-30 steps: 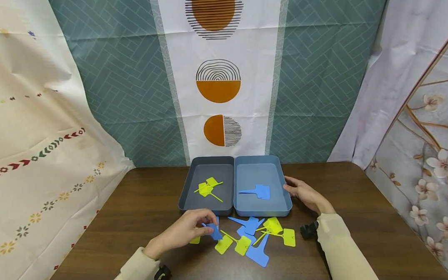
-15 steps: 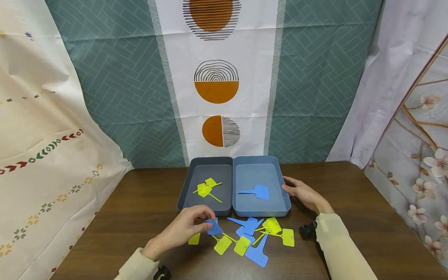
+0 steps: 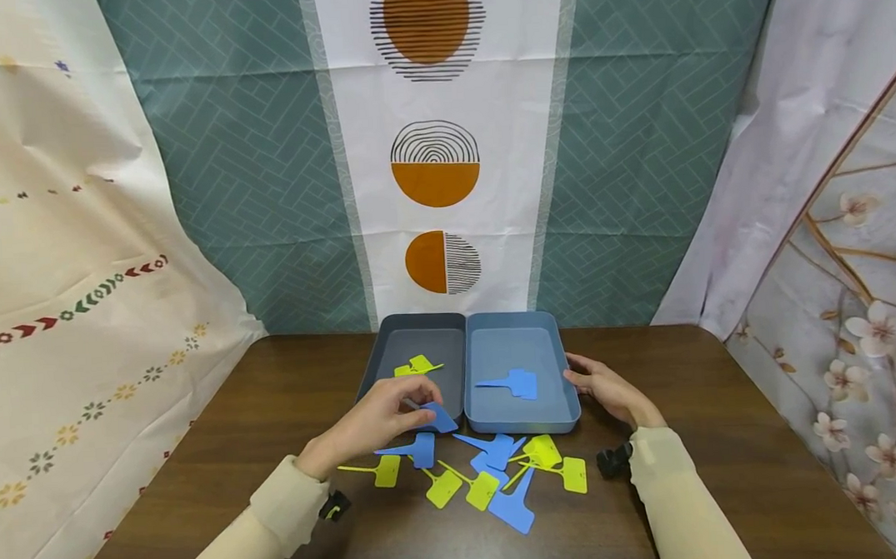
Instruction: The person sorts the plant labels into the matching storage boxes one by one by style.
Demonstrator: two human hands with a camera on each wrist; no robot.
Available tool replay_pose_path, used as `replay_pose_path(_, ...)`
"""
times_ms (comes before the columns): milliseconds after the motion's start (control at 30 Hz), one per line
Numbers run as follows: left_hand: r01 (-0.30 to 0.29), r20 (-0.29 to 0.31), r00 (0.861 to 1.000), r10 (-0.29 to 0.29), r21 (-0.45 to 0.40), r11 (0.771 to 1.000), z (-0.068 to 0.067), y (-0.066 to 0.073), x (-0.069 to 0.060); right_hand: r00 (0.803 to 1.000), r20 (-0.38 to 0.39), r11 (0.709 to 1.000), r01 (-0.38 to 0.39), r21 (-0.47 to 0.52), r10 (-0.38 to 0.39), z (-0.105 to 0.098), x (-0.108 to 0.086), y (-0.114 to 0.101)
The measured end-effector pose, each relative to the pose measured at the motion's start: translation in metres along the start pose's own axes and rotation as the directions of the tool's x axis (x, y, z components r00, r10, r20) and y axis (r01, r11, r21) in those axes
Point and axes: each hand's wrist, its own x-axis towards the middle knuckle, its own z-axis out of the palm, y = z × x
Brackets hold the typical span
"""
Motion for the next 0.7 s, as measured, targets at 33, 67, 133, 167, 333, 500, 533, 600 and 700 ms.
replay_pose_path(33, 0.002, -0.002, 1.0, -0.002, 0.012, 1.0, -0.003, 0.002, 0.004, 1.0, 0.0, 1.0, -0.002, 0.008, 0.002, 0.0, 0.0, 0.0)
replay_pose_path(67, 0.005, -0.003, 1.0, -0.005, 0.016, 1.0, -0.006, 0.005, 0.008, 1.0, -0.002, 1.0, -0.007, 0.007, 0.007, 0.001, 0.0, 0.0)
replay_pose_path(133, 0.001, 0.0, 1.0, -0.001, 0.02, 1.0, -0.011, 0.008, 0.018, 1.0, -0.003, 1.0, -0.01, 0.002, 0.01, 0.0, 0.0, 0.0)
replay_pose_path(167, -0.002, 0.003, 1.0, 0.002, 0.019, 1.0, -0.013, 0.01, 0.023, 1.0, -0.003, 1.0, -0.011, -0.002, 0.011, 0.0, -0.001, 0.0)
replay_pose_path(333, -0.007, -0.003, 1.0, 0.007, 0.021, 1.0, -0.019, 0.014, 0.046, 1.0, -0.005, 1.0, -0.013, 0.011, 0.013, -0.001, -0.001, 0.001)
replay_pose_path(500, 0.039, -0.023, 0.999, -0.038, 0.004, 0.999, -0.019, 0.011, 0.064, 1.0, 0.017, 1.0, -0.002, -0.001, 0.002, -0.002, 0.001, 0.002)
replay_pose_path(533, 0.045, -0.025, 0.999, -0.045, -0.002, 0.999, -0.018, 0.011, 0.068, 1.0, 0.021, 1.0, -0.001, -0.004, 0.001, -0.002, 0.001, 0.003)
replay_pose_path(600, 0.05, -0.023, 0.998, -0.05, -0.011, 0.999, -0.017, 0.01, 0.074, 1.0, 0.025, 1.0, 0.0, -0.005, 0.0, -0.003, 0.001, 0.003)
replay_pose_path(700, 0.043, -0.019, 0.999, -0.044, -0.017, 0.999, -0.014, 0.009, 0.084, 1.0, 0.028, 1.0, 0.004, -0.009, -0.004, -0.002, 0.001, 0.002)
